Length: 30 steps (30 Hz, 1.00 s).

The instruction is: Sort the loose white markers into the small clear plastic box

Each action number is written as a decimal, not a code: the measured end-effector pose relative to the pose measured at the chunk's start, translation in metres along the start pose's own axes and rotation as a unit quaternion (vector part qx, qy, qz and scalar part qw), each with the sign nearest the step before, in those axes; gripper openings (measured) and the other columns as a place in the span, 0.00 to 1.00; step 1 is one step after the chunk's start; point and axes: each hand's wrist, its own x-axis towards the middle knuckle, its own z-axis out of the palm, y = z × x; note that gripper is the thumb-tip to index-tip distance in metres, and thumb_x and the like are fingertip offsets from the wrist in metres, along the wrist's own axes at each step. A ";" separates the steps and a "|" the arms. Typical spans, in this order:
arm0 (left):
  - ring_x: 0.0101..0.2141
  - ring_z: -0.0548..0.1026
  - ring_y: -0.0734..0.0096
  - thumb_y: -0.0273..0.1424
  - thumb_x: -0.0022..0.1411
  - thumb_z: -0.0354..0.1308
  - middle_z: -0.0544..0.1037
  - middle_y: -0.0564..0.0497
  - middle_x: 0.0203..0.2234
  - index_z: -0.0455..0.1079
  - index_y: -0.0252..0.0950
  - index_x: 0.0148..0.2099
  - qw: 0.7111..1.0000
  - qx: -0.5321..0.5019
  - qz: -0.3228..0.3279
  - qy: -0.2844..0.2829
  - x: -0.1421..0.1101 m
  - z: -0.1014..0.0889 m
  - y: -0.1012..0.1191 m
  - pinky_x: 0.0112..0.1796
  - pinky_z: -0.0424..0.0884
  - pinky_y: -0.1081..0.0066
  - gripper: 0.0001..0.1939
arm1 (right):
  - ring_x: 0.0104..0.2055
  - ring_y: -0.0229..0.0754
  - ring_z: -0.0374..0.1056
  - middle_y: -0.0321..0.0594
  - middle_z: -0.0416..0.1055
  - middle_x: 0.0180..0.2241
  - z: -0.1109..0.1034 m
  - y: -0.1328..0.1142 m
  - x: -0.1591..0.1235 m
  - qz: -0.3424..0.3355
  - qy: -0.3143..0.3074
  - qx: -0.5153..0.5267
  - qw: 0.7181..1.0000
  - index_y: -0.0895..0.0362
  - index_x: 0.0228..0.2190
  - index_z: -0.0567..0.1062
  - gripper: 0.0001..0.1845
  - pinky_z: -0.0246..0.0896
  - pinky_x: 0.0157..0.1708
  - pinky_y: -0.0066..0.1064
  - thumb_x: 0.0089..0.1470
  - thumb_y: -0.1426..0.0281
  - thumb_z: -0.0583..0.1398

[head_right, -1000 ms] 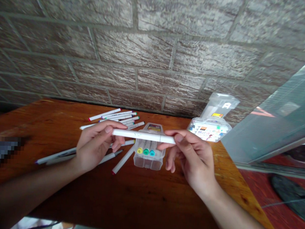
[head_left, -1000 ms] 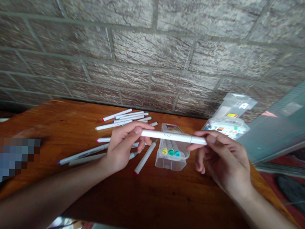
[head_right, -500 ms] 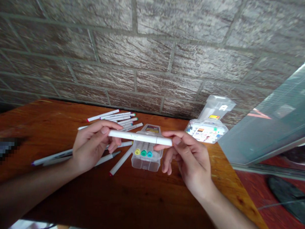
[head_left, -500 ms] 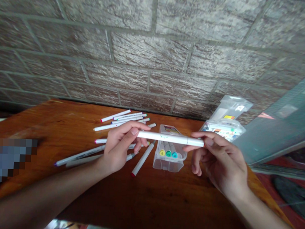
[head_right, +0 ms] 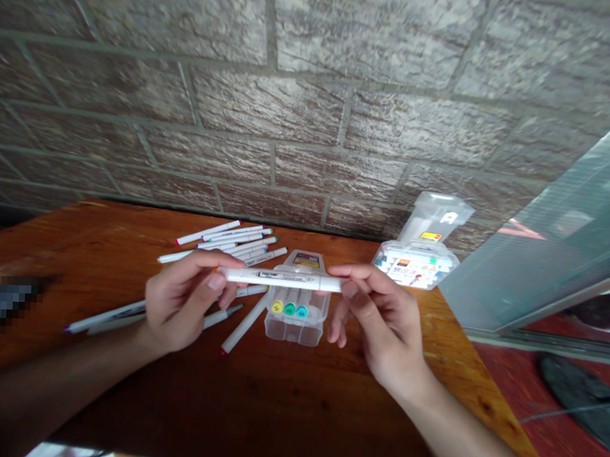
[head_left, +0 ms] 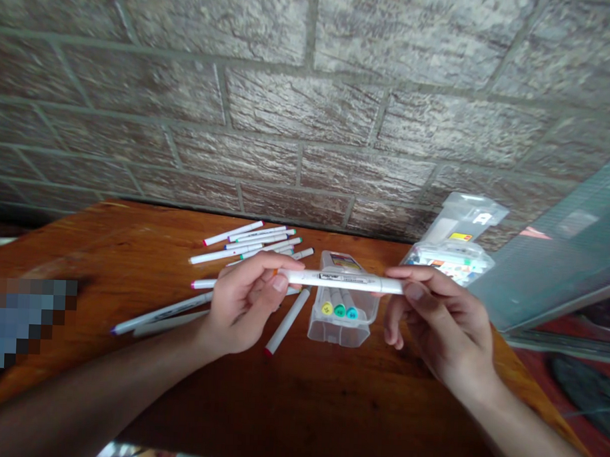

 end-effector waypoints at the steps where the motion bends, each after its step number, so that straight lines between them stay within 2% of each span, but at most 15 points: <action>1: 0.23 0.72 0.78 0.29 0.77 0.57 0.76 0.54 0.28 0.77 0.37 0.56 1.000 0.004 0.001 0.002 0.000 0.000 0.000 0.25 0.68 0.76 0.10 | 0.19 0.37 0.74 0.34 0.75 0.21 0.000 0.001 0.000 -0.002 -0.001 -0.004 1.000 0.52 0.50 0.85 0.11 0.68 0.18 0.24 0.72 0.67 0.63; 4: 0.23 0.73 0.79 0.28 0.77 0.58 0.78 0.53 0.30 0.77 0.37 0.55 1.000 0.001 -0.001 0.006 0.001 0.000 0.002 0.26 0.69 0.77 0.10 | 0.19 0.37 0.74 0.34 0.75 0.20 -0.001 0.001 0.000 -0.005 -0.004 -0.011 1.000 0.52 0.50 0.85 0.11 0.69 0.19 0.24 0.72 0.66 0.63; 9: 0.22 0.74 0.80 0.27 0.74 0.62 0.84 0.51 0.32 0.79 0.36 0.53 1.000 0.019 -0.014 0.013 0.006 0.003 0.006 0.24 0.69 0.79 0.09 | 0.20 0.35 0.75 0.42 0.85 0.37 -0.001 0.000 0.000 0.002 0.001 -0.022 1.000 0.50 0.50 0.86 0.11 0.70 0.18 0.24 0.72 0.66 0.63; 11: 0.22 0.75 0.80 0.27 0.73 0.63 0.86 0.49 0.33 0.80 0.35 0.51 0.999 0.033 -0.025 0.020 0.008 0.004 0.008 0.22 0.68 0.79 0.07 | 0.20 0.34 0.75 0.43 0.86 0.38 -0.001 0.001 0.001 0.003 0.002 -0.026 1.000 0.50 0.50 0.86 0.11 0.69 0.17 0.24 0.72 0.66 0.64; 16: 0.23 0.77 0.80 0.24 0.67 0.68 0.88 0.50 0.34 0.82 0.35 0.46 0.997 0.063 -0.028 0.033 0.014 0.006 0.011 0.19 0.66 0.82 0.06 | 0.17 0.35 0.74 0.44 0.87 0.35 0.000 0.001 0.001 -0.005 0.009 -0.041 0.999 0.51 0.48 0.87 0.10 0.69 0.15 0.24 0.70 0.66 0.66; 20: 0.26 0.81 0.79 0.22 0.63 0.70 0.88 0.52 0.32 0.83 0.35 0.44 0.995 0.089 -0.011 0.036 0.015 0.006 0.010 0.24 0.71 0.84 0.07 | 0.16 0.34 0.72 0.40 0.86 0.30 0.007 -0.002 -0.002 0.015 0.052 -0.065 0.996 0.51 0.44 0.87 0.09 0.68 0.14 0.23 0.63 0.64 0.72; 25: 0.25 0.81 0.76 0.24 0.62 0.73 0.88 0.51 0.31 0.84 0.35 0.42 0.994 0.105 0.005 0.033 0.015 0.007 0.009 0.27 0.75 0.80 0.06 | 0.15 0.34 0.70 0.33 0.78 0.18 0.013 -0.007 -0.005 0.045 0.083 -0.106 0.990 0.53 0.39 0.87 0.14 0.66 0.15 0.21 0.53 0.61 0.78; 30: 0.25 0.81 0.72 0.29 0.61 0.75 0.88 0.49 0.30 0.84 0.35 0.41 0.996 0.090 -0.003 0.021 0.013 0.007 0.007 0.27 0.76 0.77 0.07 | 0.15 0.35 0.69 0.34 0.77 0.17 0.015 -0.008 -0.005 0.038 0.098 -0.136 0.985 0.54 0.36 0.86 0.12 0.66 0.14 0.24 0.53 0.63 0.78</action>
